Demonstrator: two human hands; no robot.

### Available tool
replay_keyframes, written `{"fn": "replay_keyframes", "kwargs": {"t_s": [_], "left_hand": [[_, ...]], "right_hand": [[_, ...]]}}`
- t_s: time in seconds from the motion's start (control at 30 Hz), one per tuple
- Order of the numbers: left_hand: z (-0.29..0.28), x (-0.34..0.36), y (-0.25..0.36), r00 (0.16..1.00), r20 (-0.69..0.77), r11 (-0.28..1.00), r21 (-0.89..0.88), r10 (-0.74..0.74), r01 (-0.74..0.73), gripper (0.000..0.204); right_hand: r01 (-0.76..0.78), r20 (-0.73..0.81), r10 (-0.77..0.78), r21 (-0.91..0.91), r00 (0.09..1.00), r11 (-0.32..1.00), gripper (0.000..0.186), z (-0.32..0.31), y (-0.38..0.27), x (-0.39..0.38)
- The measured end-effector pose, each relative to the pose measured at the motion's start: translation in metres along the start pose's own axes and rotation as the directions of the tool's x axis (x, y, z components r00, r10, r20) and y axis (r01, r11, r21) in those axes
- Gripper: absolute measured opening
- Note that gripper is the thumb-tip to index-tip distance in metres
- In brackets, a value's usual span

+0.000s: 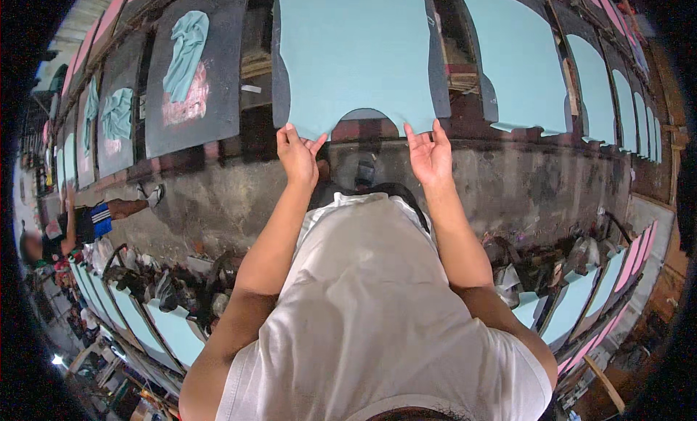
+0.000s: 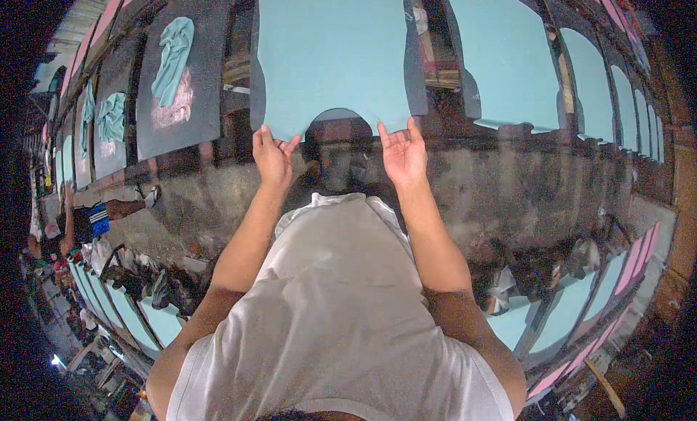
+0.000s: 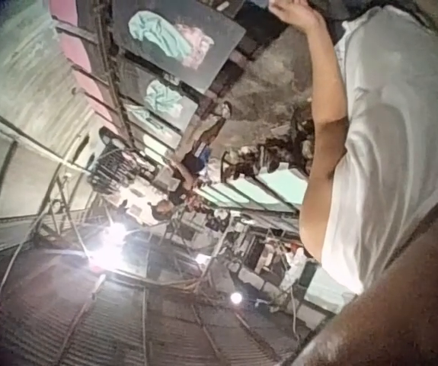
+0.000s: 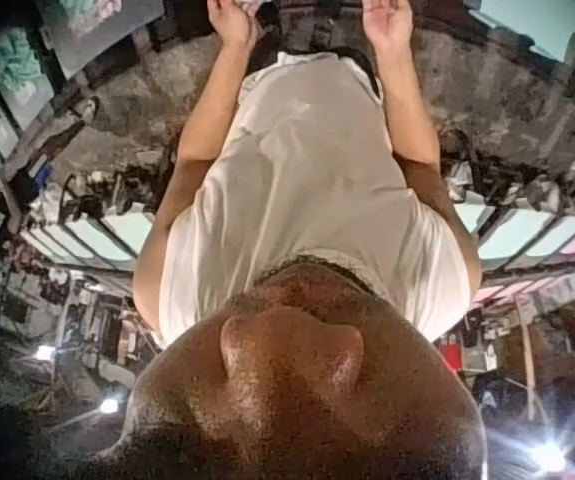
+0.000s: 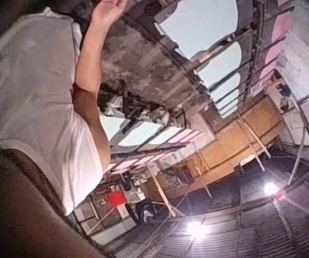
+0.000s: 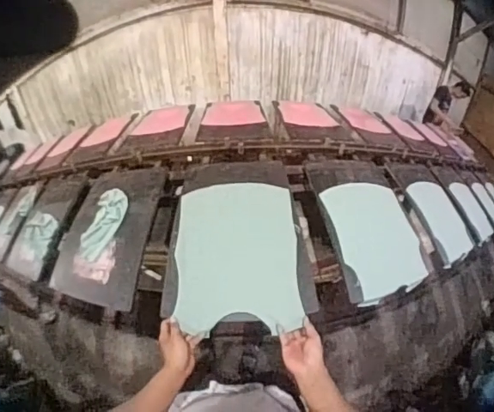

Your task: Placing and smoothing fabric panels onto screen printing platens in preparation for the printing process.

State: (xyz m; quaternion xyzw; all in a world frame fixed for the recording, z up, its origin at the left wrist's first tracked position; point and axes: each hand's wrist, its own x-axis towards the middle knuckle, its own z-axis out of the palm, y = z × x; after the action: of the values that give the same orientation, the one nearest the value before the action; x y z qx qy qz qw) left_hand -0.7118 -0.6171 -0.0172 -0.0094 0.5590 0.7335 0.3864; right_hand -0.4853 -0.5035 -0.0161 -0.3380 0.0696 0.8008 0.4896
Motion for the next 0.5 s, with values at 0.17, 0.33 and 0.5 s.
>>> {"fn": "replay_keyframes", "kwargs": {"t_s": [0.17, 0.33, 0.5], "left_hand": [[-0.003, -0.004, 0.002, 0.999, -0.010, 0.997, 0.067, 0.041, -0.041, 0.028], [-0.009, -0.006, -0.001, 1.000, 0.006, 0.998, 0.061, 0.017, -0.017, 0.029], [-0.009, -0.008, -0.003, 1.000, -0.011, 0.998, 0.056, -0.003, 0.003, 0.030]], "right_hand": [[-0.010, -0.034, 0.010, 0.000, 0.999, 1.000, 0.023, -0.001, -0.001, -0.005], [-0.006, -0.028, 0.006, -0.008, 1.000, 1.000, 0.026, -0.009, -0.005, -0.006], [0.000, -0.028, 0.000, -0.014, 1.000, 1.000, 0.025, -0.008, -0.006, -0.008]]}}
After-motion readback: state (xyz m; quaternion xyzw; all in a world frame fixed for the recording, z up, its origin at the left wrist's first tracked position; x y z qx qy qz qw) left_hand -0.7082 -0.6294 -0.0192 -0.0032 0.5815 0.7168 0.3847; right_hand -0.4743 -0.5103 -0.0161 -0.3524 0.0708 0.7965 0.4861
